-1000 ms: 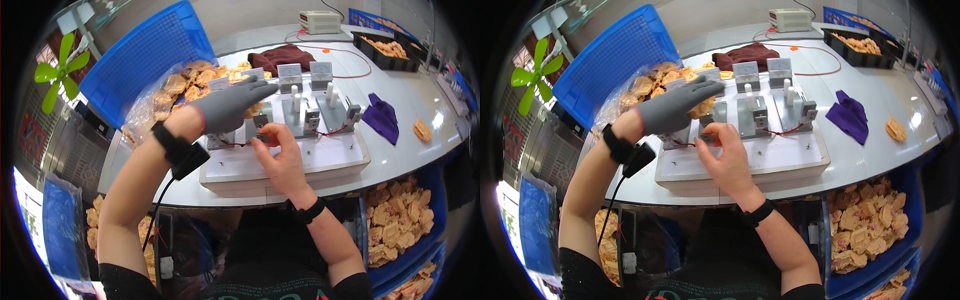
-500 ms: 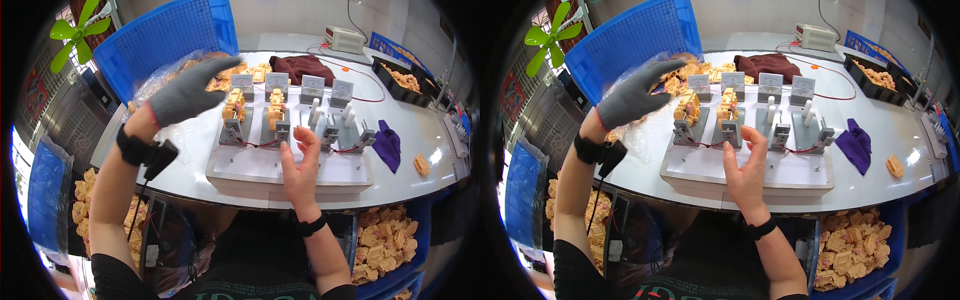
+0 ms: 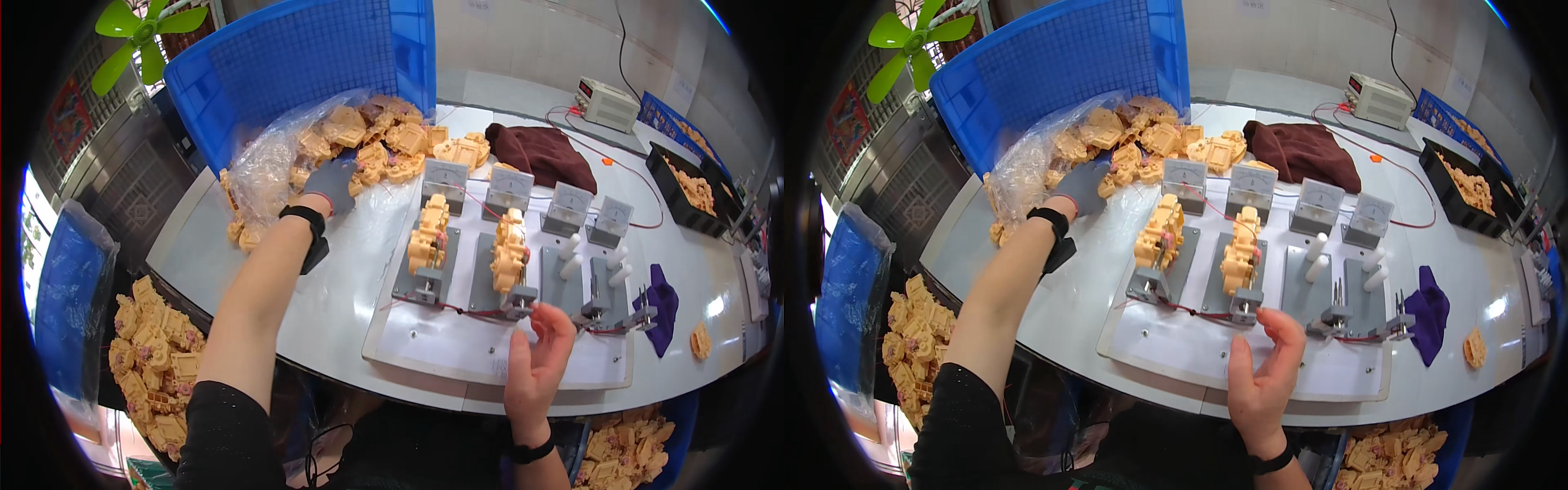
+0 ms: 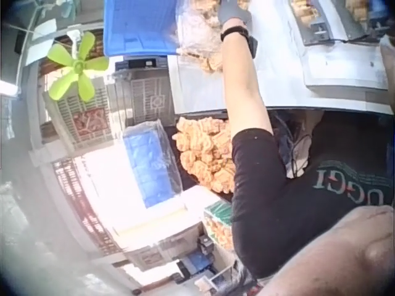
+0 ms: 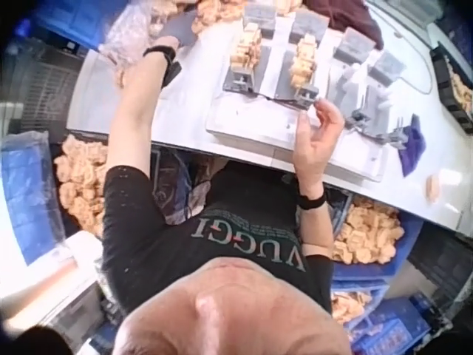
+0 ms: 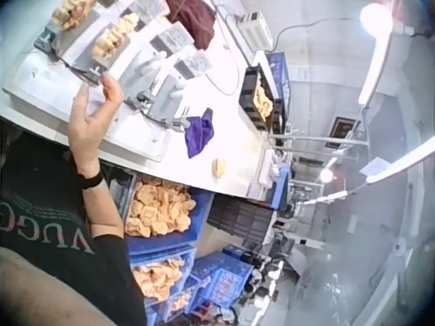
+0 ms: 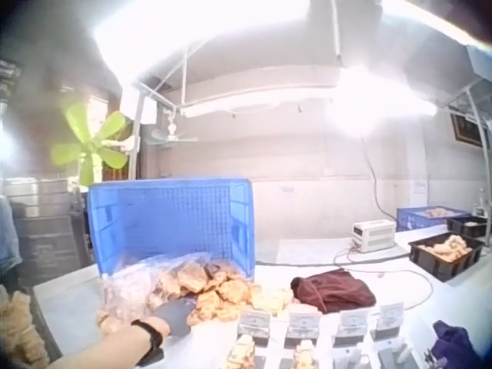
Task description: Manually assemble plastic toy parts and use a test fixture to verify assembly.
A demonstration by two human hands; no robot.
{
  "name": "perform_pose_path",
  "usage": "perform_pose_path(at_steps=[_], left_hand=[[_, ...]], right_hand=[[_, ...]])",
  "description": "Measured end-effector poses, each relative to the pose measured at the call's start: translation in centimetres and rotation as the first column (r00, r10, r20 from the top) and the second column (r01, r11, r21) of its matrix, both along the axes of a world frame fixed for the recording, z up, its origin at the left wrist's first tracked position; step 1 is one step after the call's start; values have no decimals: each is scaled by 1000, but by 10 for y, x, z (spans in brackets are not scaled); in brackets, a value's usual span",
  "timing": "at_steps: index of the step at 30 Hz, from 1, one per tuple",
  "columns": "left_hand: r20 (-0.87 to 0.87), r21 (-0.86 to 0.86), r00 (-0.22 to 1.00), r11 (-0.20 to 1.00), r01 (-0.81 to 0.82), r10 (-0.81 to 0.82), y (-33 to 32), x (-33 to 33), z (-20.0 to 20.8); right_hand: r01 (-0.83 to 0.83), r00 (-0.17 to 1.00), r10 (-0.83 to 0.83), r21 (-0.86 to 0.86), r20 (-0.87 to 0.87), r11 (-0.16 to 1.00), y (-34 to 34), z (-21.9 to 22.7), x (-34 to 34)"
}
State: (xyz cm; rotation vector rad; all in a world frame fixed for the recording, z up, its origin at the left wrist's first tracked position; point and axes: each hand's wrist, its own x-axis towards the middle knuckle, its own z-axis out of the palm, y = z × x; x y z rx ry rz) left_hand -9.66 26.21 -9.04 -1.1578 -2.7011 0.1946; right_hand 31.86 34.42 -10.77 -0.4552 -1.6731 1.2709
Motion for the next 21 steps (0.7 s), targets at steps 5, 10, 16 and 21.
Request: perform_pose_path(at_steps=[5, 10, 16, 21], left_hand=[[43, -118, 997, 991, -61, 66, 33, 12, 6], [68, -94, 997, 994, 49, -43, 7, 38, 9], [293, 488, 911, 864, 119, -291, -37, 74, 23], [670, 730, 344, 503, -463, -658, -76, 125, 81]], right_hand=[[57, 998, -57, 5, -2, 998, 1, -1, 8], [39, 999, -39, 1, -1, 999, 2, -2, 5], [27, 999, -27, 9, -39, 1000, 4, -4, -2], [5, 997, -3, 19, -71, 1000, 5, 1, 0]])
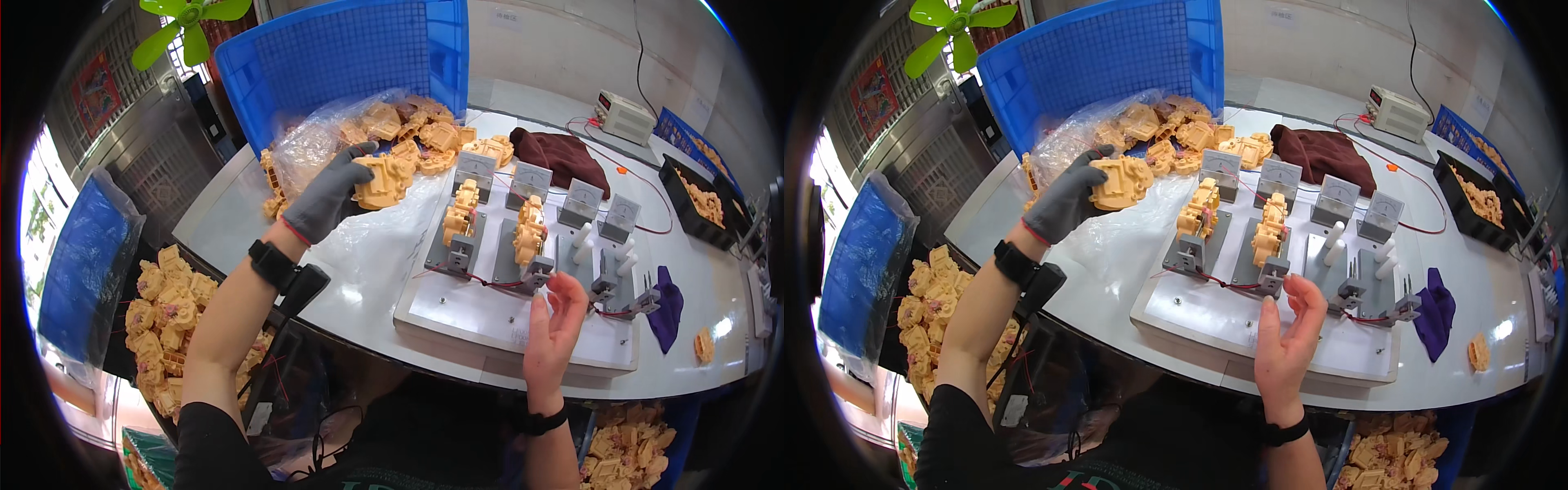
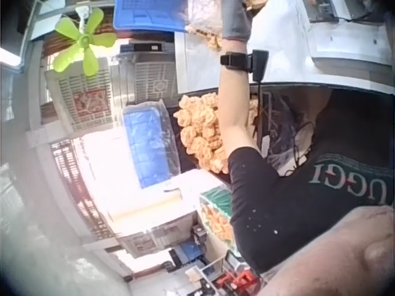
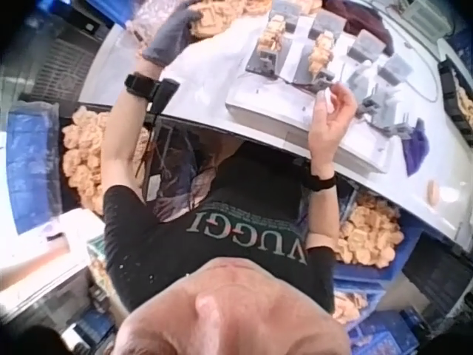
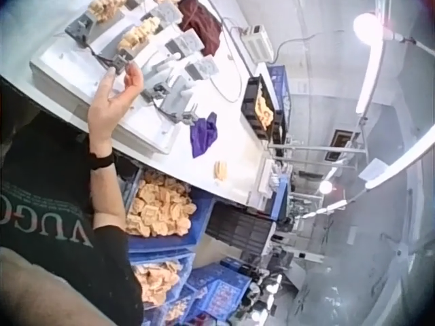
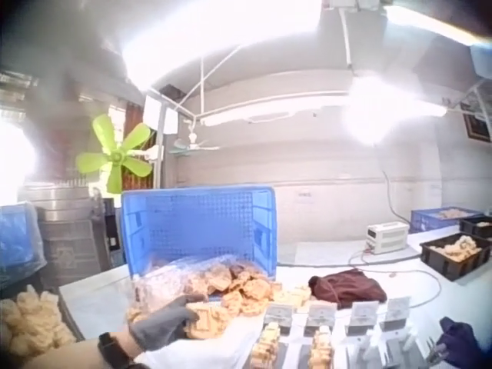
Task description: Manually assemble plastic toy parts and use a test fixture to verify assembly.
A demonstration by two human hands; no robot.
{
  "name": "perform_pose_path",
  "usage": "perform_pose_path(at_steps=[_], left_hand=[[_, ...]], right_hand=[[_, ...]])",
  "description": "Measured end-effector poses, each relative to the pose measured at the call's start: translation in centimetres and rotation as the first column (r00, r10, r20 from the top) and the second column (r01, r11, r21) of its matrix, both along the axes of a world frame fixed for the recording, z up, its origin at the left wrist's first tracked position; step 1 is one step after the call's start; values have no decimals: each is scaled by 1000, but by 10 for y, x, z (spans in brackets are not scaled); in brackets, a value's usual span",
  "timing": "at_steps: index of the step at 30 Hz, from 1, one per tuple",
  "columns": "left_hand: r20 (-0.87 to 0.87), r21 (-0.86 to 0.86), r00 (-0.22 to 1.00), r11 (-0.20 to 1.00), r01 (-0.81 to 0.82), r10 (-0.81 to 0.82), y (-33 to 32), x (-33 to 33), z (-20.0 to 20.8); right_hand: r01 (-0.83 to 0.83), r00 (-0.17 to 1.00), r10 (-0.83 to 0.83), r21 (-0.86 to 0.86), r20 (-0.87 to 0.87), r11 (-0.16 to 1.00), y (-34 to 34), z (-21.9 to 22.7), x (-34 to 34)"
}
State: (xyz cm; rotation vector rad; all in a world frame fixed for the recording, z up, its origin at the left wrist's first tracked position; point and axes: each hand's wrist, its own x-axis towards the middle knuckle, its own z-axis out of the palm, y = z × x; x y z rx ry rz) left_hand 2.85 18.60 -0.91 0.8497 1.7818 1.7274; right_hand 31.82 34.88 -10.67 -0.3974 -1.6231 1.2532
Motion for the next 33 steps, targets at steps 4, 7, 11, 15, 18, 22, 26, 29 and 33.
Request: perform_pose_path(at_steps=[4, 7, 11, 15, 18, 22, 26, 29, 33], left_hand=[[349, 355, 884, 917, 183, -312, -24, 48, 32], [395, 441, 784, 848, 295, -478, -23, 81, 37], [310, 301, 825, 872, 387, -473, -6, 132, 38], [466, 252, 728, 864, 436, -503, 17, 156, 27], [395, 149, 784, 875, 460, -479, 33, 168, 28], [218, 23, 874, 897, 441, -435, 46, 180, 28], [-64, 26, 939, 940, 340, -338, 47, 187, 22], [-68, -4, 941, 944, 331, -330, 47, 204, 30], [78, 8, 893, 896, 445, -444, 56, 226, 33]], right_hand=[[41, 999, -40, 108, -8, 993, 1, -2, 5], [-36, 999, 40, 127, -34, 991, -8, 9, 12], [-504, 862, 477, -190, -173, 842, -27, 36, 22], [-581, 813, 509, -323, -282, 748, -24, 54, 36], [-522, 852, 456, -363, -257, 772, -16, 54, 50], [-474, 875, 371, -390, -311, 790, -6, 54, 63], [-349, 894, 230, -275, -386, 896, 2, 52, 71], [121, 985, -78, 300, -151, 946, 16, 42, 76], [181, 983, -135, 700, -122, 691, 1, 54, 71]])
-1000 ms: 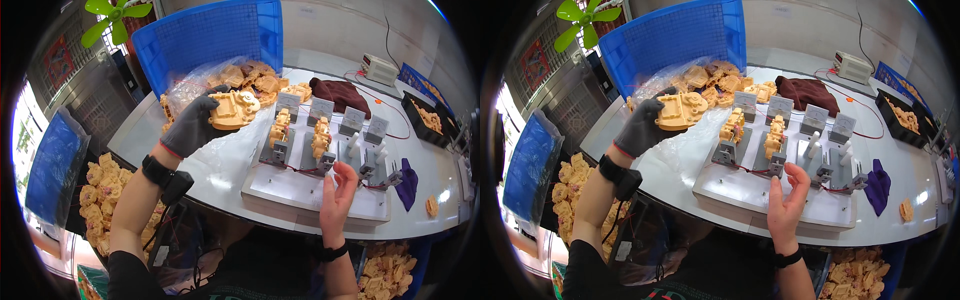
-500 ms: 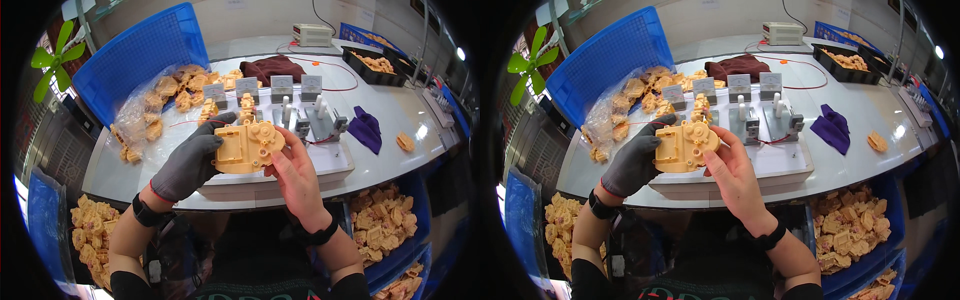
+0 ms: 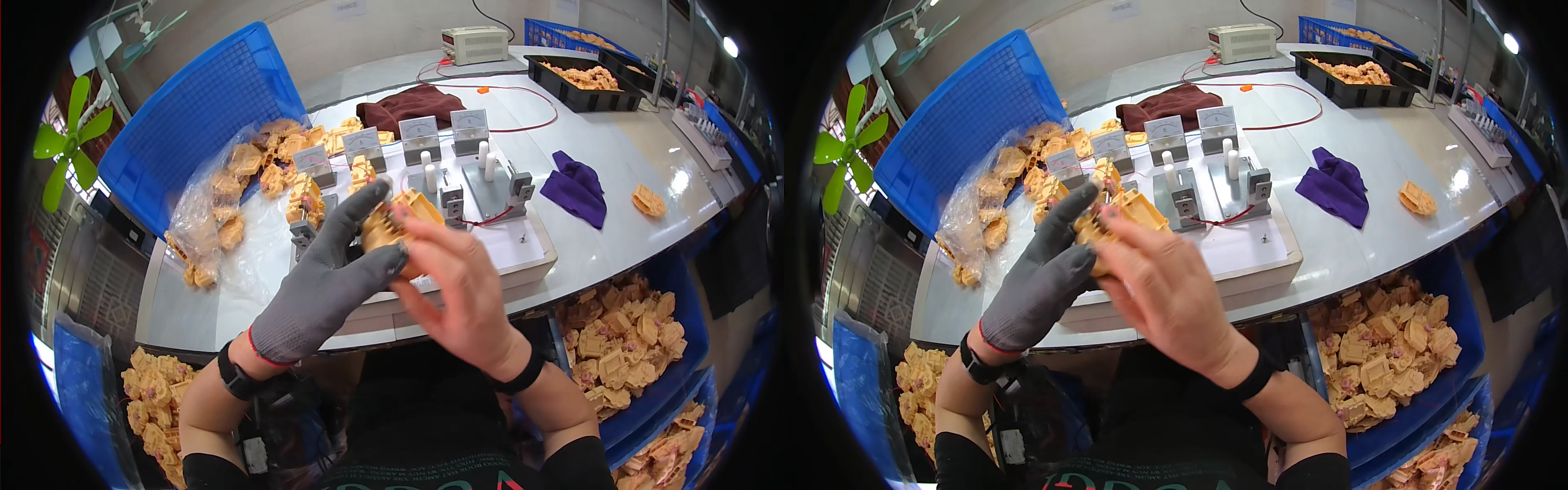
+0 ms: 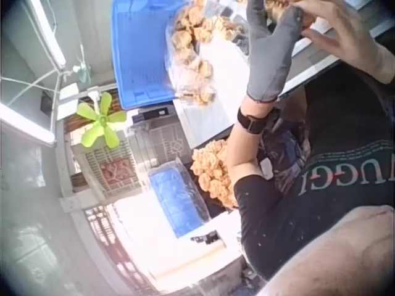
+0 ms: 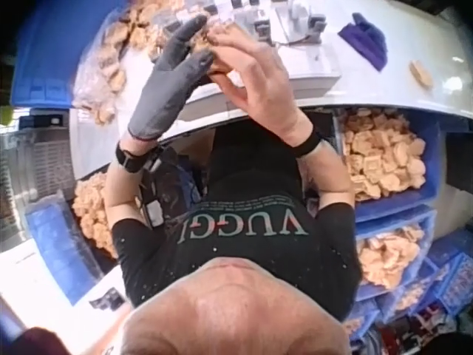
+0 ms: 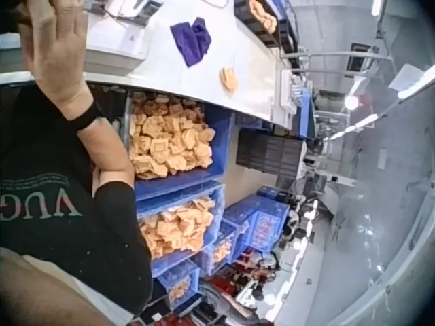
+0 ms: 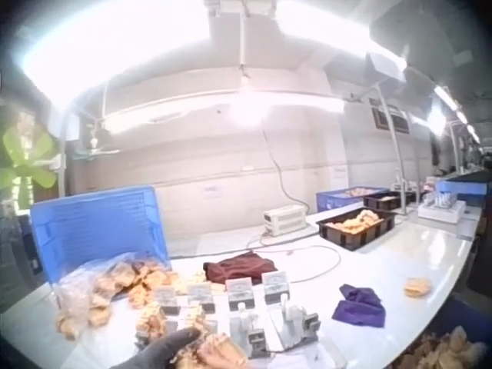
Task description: Manually assemble plastic toy parts and use a test fixture to verify assembly.
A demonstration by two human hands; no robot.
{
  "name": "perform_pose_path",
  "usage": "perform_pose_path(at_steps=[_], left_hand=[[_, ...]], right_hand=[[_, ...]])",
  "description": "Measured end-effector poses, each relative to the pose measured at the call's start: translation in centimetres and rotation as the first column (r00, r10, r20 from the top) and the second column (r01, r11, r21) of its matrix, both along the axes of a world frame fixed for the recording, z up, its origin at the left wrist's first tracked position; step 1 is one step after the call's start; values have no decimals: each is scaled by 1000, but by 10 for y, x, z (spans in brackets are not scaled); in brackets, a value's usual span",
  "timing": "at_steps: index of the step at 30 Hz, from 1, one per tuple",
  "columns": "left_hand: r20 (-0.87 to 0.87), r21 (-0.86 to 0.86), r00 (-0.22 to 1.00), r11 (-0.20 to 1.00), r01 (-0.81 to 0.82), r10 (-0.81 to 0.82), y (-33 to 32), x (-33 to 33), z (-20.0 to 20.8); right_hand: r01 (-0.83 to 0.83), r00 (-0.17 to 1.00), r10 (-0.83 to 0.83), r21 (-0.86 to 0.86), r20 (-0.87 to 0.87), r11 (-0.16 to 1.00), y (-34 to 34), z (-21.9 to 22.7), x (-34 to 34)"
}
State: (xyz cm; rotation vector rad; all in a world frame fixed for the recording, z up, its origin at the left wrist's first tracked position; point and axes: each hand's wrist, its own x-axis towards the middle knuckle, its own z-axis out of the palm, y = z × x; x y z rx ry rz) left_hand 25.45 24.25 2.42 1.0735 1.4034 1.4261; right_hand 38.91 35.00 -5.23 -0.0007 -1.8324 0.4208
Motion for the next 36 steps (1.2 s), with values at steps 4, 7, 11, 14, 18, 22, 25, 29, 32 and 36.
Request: perform_pose_path(at_steps=[4, 7, 11, 14, 18, 22, 25, 29, 32, 36], left_hand=[[401, -107, 915, 994, 9, 35, 8, -17, -5], [-761, 341, 642, 902, 265, 99, -2, -53, -37], [378, 28, 924, 998, 59, -65, 19, -61, 2], [482, 16, 874, 998, 67, -66, 44, -77, 16], [443, -46, 892, 992, 119, -87, 78, -98, 29], [439, -115, 894, 981, 159, -93, 104, -117, 37], [366, -153, 931, 985, 77, -16, 124, -125, 36], [326, -240, 940, 971, -22, 102, 149, -125, 31], [270, -260, 945, 959, -111, 183, 163, -125, 26], [-62, -210, 976, 953, -218, 210, 174, -107, 13]], right_hand=[[-217, 975, 221, -175, 3, 960, -2, -2, 13], [-139, 990, 132, -272, -43, 952, 8, 2, 26], [89, 996, -80, -507, 40, 857, 52, -16, 17], [44, 991, 37, -580, 128, 814, 66, -33, -1], [29, 993, 50, -627, 109, 778, 67, -42, -10], [4, 999, 23, -529, 45, 849, 61, -47, -12], [-117, 988, 156, -655, 1, 746, 60, -44, -11], [-90, 988, 149, -623, 42, 777, 63, -44, -5], [-115, 987, 159, -582, 24, 805, 61, -41, -4], [-115, 989, 148, -562, 13, 819, 61, -42, -5]])
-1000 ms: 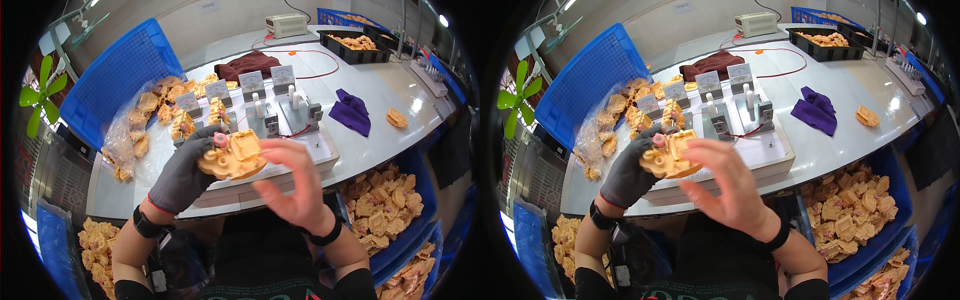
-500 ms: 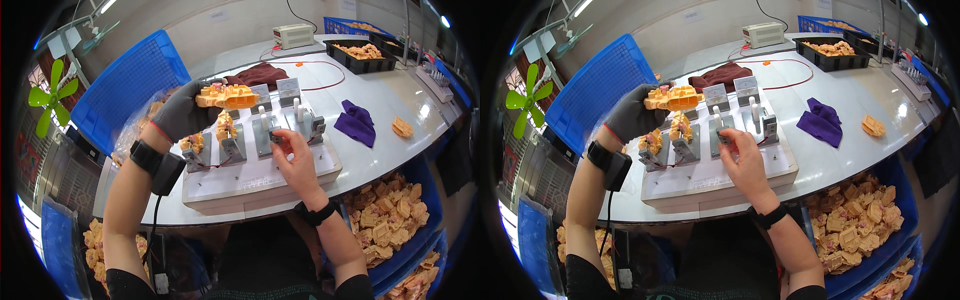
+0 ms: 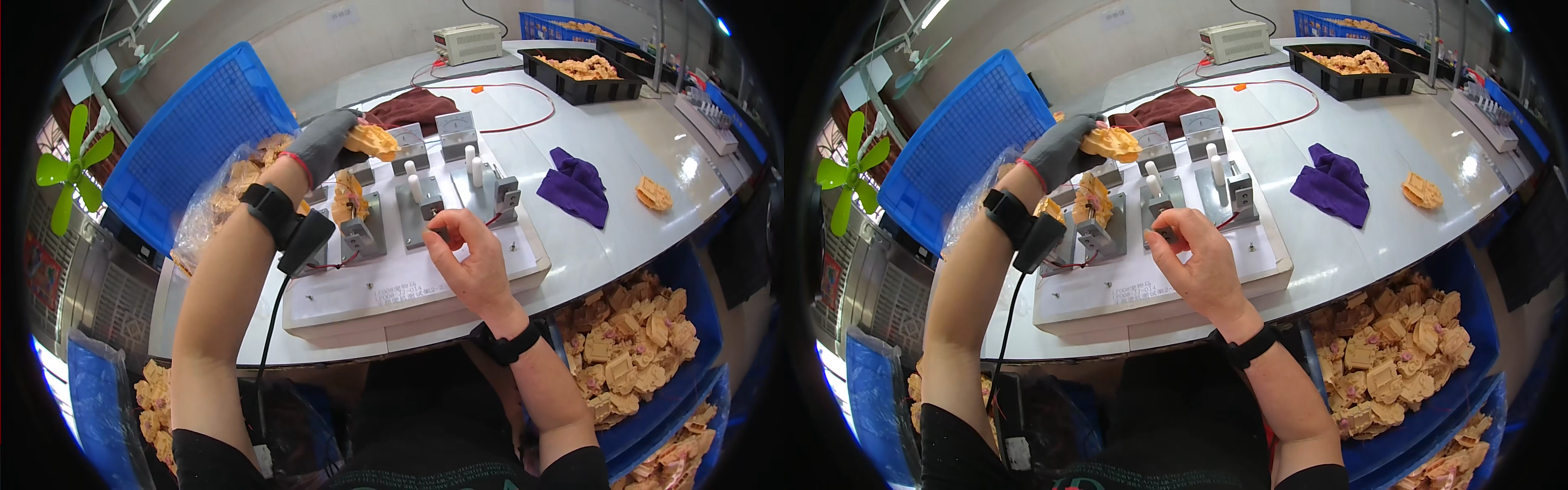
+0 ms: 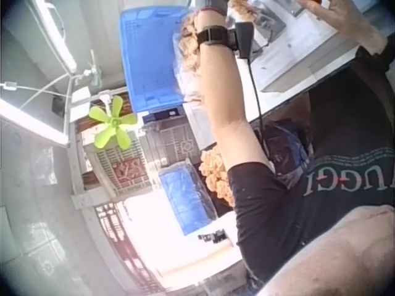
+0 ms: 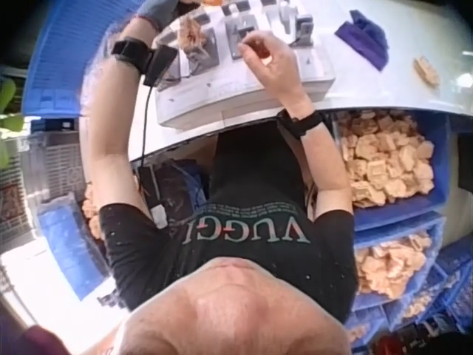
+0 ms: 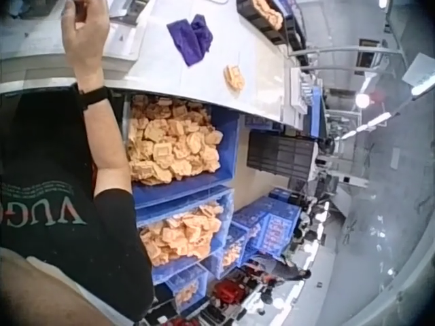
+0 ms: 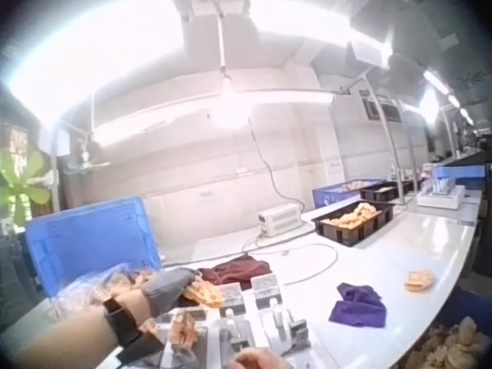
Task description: Manually assemble plastic toy parts and use a test fixture to verify assembly.
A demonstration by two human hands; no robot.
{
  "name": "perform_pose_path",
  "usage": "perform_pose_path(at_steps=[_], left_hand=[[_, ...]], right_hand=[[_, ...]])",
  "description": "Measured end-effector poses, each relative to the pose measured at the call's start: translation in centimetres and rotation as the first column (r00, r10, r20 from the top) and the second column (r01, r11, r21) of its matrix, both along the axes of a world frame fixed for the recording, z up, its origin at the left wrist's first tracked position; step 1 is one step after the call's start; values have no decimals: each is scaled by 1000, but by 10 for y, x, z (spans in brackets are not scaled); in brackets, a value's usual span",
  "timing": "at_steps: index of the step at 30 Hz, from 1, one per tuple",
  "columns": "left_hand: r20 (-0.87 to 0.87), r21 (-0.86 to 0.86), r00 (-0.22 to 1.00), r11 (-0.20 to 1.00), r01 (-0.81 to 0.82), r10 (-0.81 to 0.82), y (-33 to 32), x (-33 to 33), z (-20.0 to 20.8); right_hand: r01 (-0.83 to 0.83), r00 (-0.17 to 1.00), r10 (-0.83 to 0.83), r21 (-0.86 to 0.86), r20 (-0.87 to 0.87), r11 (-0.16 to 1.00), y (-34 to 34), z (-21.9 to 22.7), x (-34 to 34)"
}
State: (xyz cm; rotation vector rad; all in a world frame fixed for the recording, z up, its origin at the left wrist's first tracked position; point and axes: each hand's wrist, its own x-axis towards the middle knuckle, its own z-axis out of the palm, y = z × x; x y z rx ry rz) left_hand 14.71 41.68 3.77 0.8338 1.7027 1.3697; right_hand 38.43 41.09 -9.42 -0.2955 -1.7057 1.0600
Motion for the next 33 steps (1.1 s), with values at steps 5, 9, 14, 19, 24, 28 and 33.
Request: perform_pose_path(at_steps=[5, 9, 14, 19, 24, 28, 33], left_hand=[[-310, -5, 947, 997, 81, -78, -7, 25, -14], [-625, -150, 740, 969, 198, -248, -21, 53, -8], [-936, -194, 215, 917, 350, -280, -36, 63, -21], [-904, -359, 154, 904, 232, -399, -41, 67, -36], [-944, -162, 243, 956, 244, -222, -76, 74, -26], [-905, 77, 421, 955, 287, -53, -144, 73, -10], [-802, 116, 595, 990, 82, 44, -221, 48, -31]], right_hand=[[28, 1000, -28, 11, 8, 1000, -2, 0, 0], [51, 999, -51, 27, 15, 998, 1, -1, 2], [69, 997, -71, 60, 29, 996, -1, -1, -1], [93, 995, -95, 43, 27, 995, -4, -4, -5], [289, 954, -294, 78, 58, 954, -3, -10, -7], [288, 957, -284, -69, 61, 955, -2, -10, -7], [298, 950, -300, 30, 92, 954, -1, -12, -7]])
